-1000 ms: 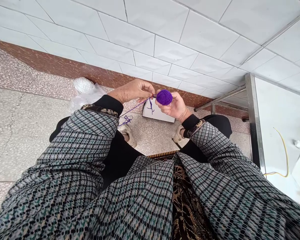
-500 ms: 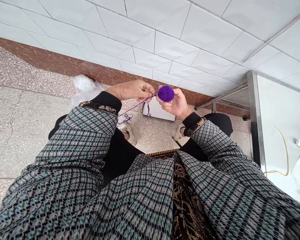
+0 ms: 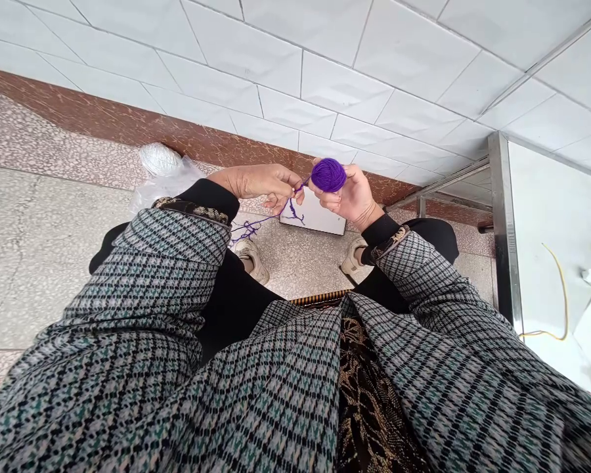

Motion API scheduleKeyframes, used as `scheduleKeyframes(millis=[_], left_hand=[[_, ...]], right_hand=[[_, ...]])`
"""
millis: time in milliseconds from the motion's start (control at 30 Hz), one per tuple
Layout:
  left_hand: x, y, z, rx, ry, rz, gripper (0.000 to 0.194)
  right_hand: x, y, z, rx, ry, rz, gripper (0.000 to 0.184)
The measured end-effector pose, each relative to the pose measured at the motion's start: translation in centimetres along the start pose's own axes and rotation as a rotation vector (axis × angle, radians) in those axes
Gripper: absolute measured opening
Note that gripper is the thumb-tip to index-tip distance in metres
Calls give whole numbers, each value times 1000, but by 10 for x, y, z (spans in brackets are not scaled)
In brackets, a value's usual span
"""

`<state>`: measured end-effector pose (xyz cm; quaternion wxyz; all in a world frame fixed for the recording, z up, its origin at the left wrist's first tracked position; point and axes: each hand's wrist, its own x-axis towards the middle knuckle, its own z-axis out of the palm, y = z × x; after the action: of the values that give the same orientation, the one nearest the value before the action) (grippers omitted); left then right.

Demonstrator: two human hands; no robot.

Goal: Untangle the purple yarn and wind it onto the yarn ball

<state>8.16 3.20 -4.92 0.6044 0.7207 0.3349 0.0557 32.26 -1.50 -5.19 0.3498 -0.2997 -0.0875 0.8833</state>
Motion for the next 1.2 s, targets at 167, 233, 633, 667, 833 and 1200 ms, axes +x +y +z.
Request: scheduleKeyframes(millis=[167, 233, 633, 667, 833, 1200], left_hand=[[4, -3, 3, -153, 11, -83, 23], [5, -2, 6, -165, 68, -89, 19], [1, 17, 16, -242, 271, -98, 16], [-1, 21, 18, -274, 290, -96, 19], [-18, 33, 25, -420, 370, -116, 26], [-68, 54, 47, -445, 439, -5, 9]], right_hand=[[5, -6, -2, 84, -15, -108, 46], [7, -8, -3, 99, -2, -138, 45], [15, -7, -10, 34, 46, -199, 34], [14, -7, -10, 35, 45, -193, 34], [0, -6, 2, 55, 51, -186, 36], [-35, 12, 35, 131, 21, -241, 39]])
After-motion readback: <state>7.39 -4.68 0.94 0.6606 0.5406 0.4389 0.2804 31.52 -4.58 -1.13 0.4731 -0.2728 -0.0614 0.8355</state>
